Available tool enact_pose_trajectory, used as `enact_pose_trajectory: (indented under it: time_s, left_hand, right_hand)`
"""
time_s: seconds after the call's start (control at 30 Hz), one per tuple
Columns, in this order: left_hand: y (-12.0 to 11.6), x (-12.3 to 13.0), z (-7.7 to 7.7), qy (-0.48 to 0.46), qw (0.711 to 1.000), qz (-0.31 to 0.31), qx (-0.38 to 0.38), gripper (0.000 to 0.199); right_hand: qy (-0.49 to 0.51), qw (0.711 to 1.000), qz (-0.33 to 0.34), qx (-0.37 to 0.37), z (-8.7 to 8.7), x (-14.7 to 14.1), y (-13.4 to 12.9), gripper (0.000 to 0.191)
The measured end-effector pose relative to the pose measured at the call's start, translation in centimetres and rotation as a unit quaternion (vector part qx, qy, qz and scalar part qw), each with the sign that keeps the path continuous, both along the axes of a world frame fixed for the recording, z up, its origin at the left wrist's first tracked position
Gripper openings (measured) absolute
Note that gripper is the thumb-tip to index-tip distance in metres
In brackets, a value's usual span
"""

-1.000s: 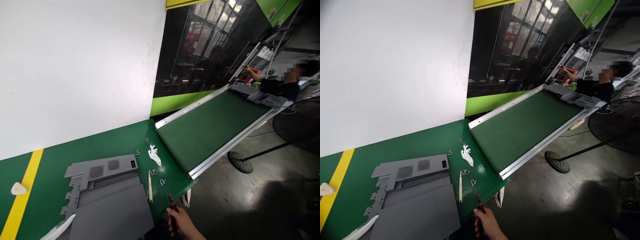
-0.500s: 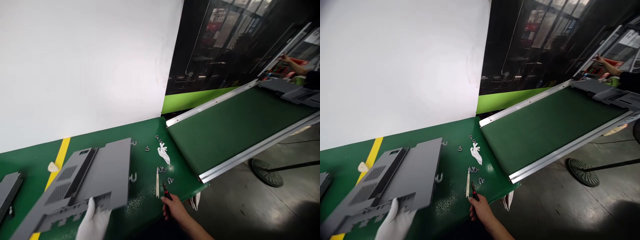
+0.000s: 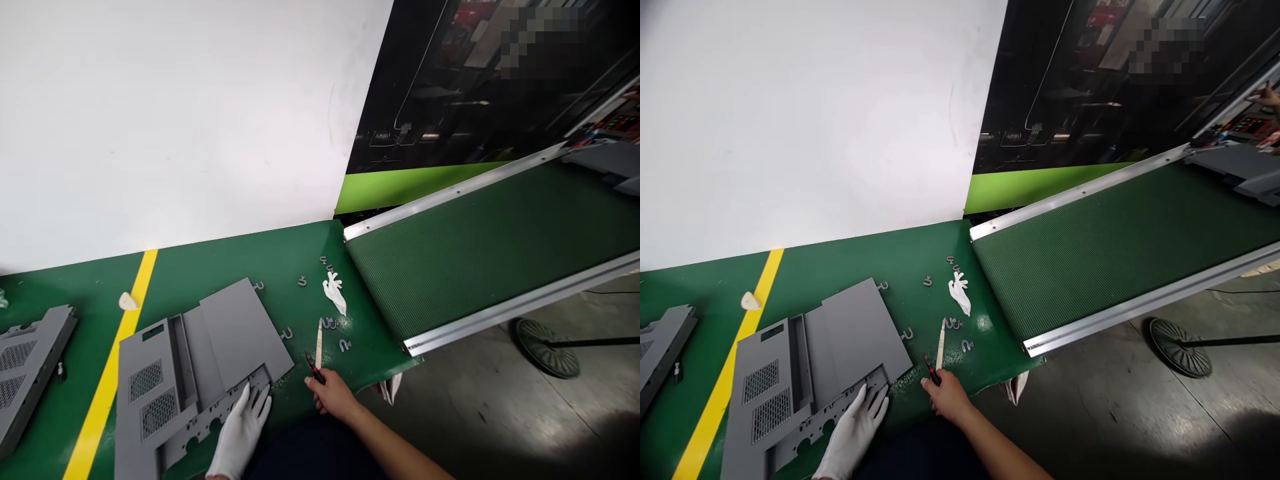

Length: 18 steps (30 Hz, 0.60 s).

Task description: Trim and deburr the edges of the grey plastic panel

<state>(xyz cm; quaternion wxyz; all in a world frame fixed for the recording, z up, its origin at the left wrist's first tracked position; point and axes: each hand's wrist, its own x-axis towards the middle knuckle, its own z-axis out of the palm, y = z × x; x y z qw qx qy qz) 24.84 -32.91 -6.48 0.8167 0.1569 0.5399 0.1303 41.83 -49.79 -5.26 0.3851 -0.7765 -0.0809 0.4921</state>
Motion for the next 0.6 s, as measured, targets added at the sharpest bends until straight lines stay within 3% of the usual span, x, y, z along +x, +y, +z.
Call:
enact_pose_trajectory:
  time_s: [0.07, 0.13, 0.17, 0.23, 0.3, 0.37, 0.43, 0.53, 0.6]
  left_hand:
    - [-0.2, -1.0, -0.3, 0.016, 0.998, -0.041, -0.038, 0.042]
    - [0.2, -2.7, -0.4, 0.068, 0.988, -0.133, -0.044, 0.043]
    - [0.7, -3.6, -0.3, 0.103, 0.977, -0.183, -0.019, 0.044]
    - [2.1, -5.3, 0.0, 0.159, 0.943, -0.274, 0.103, 0.048]
    - [3.8, -6.3, 0.4, 0.234, 0.869, -0.333, 0.280, 0.050]
    - [5.2, -6.2, 0.6, 0.299, 0.761, -0.355, 0.454, 0.057]
    - [5.9, -5.3, 0.5, 0.348, 0.648, -0.365, 0.571, 0.068]
    - [5.7, -3.5, -0.3, 0.382, 0.533, -0.418, 0.628, 0.079]
    - [5.2, -2.7, -1.0, 0.401, 0.504, -0.435, 0.629, 0.085]
  right_hand:
    - [-0.034, 0.999, 0.030, -0.019, 0.0, 0.5, 0.6, 0.031]
    - [-0.075, 0.994, 0.067, -0.033, 0.3, 0.9, 1.3, 0.035]
    - [-0.096, 0.991, 0.087, -0.040, 0.4, 1.0, 1.7, 0.038]
    - [-0.132, 0.982, 0.124, -0.057, 0.7, 1.3, 2.7, 0.044]
    - [-0.156, 0.973, 0.148, -0.085, 0.8, 1.5, 3.6, 0.052]
    - [-0.171, 0.965, 0.163, -0.112, 0.7, 1.6, 4.4, 0.061]
    - [-0.182, 0.959, 0.176, -0.124, 0.6, 1.7, 5.1, 0.066]
    - [-0.189, 0.954, 0.196, -0.123, 0.5, 1.8, 5.8, 0.068]
    - [-0.191, 0.952, 0.205, -0.121, 0.4, 1.9, 6.0, 0.068]
